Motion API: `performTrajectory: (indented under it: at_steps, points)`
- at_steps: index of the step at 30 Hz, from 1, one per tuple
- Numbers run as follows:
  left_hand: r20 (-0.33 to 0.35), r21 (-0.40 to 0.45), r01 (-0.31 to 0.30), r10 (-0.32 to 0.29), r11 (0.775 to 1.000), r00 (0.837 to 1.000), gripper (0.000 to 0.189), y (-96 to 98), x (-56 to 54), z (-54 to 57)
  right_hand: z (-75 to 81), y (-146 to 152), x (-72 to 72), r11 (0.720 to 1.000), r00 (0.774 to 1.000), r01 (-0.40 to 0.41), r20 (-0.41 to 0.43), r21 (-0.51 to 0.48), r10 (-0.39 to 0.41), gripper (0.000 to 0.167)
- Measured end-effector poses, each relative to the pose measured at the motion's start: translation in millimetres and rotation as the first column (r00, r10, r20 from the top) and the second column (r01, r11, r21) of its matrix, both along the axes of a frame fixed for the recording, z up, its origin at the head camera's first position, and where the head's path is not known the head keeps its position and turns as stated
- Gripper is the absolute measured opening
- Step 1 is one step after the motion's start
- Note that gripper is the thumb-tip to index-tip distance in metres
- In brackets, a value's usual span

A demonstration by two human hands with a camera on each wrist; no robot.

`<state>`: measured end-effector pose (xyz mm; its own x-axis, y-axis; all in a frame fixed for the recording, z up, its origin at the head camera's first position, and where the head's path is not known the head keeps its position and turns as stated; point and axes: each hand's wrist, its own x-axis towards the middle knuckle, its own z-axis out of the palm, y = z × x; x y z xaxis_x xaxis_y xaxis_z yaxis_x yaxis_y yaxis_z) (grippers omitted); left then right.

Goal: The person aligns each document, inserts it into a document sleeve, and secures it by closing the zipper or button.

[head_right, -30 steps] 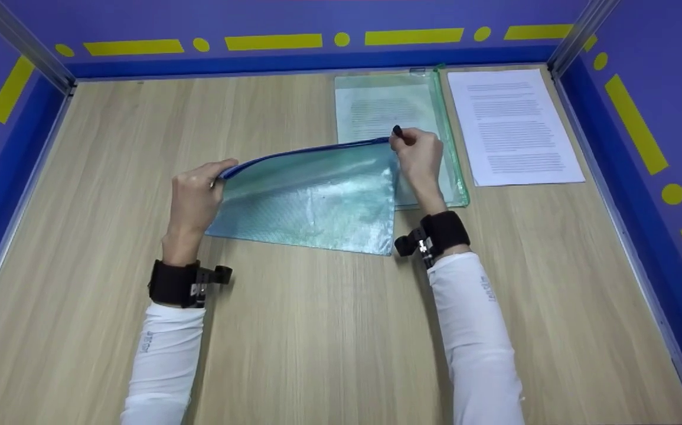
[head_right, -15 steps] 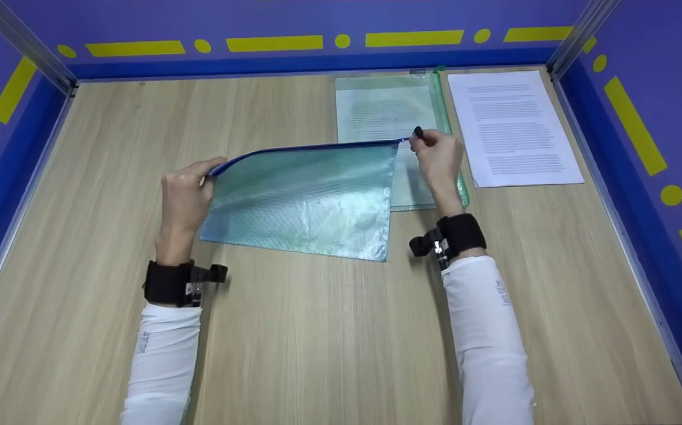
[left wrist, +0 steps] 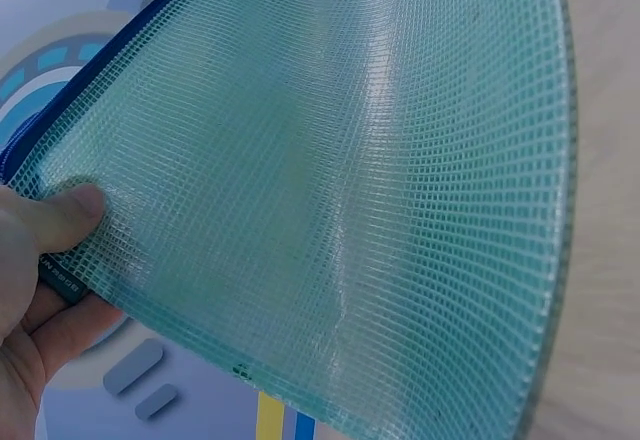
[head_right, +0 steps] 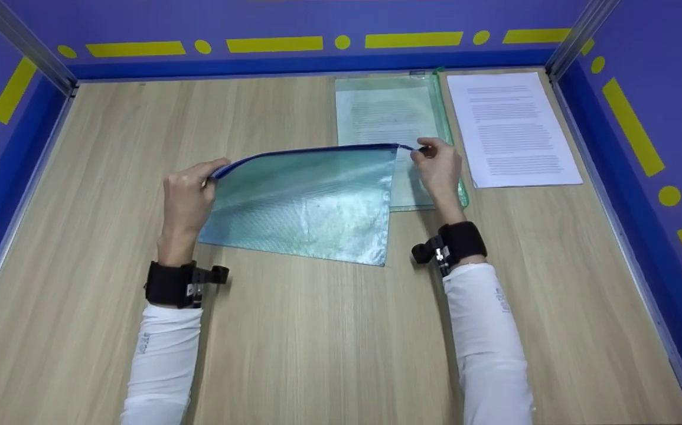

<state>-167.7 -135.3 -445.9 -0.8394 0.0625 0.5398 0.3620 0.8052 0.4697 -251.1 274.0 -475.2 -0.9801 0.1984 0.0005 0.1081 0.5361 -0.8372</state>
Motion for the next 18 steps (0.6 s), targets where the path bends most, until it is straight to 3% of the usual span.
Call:
performTrajectory:
  at_steps: [3,5,8,10,14,18]
  points:
    - [0.001,0.005,-0.006,0.006,1.0,1.0,0.032,-0.2,0.4,1.0,-0.9,1,1.3,0.996,0.999,-0.044,0.013,0.078,0.043,0.049]
    - [0.001,0.008,-0.006,0.006,1.0,1.0,0.032,-0.6,0.2,1.0,-0.7,-1,0.8,0.994,0.997,-0.067,-0.025,0.089,0.069,0.052]
    - [-0.002,0.006,-0.008,0.008,1.0,1.0,0.032,-1.2,0.3,0.4,1.5,-8,0.1,0.989,0.984,-0.106,-0.131,0.1,0.119,0.048]
    - [-0.002,0.005,-0.012,0.012,1.0,1.0,0.033,-1.8,0.7,-0.1,3.6,-15,0.4,0.98,0.963,-0.142,-0.211,0.143,0.17,0.043]
    - [-0.007,0.001,-0.02,0.02,1.0,1.0,0.034,-1.6,1.0,-0.3,10.9,-29,1.6,0.927,0.904,-0.24,-0.283,0.287,0.322,0.04]
    - [-0.005,0.008,-0.028,0.028,1.0,1.0,0.034,-0.6,0.4,0.0,18.7,-42,-1.1,0.846,0.854,-0.364,-0.221,0.39,0.47,0.045]
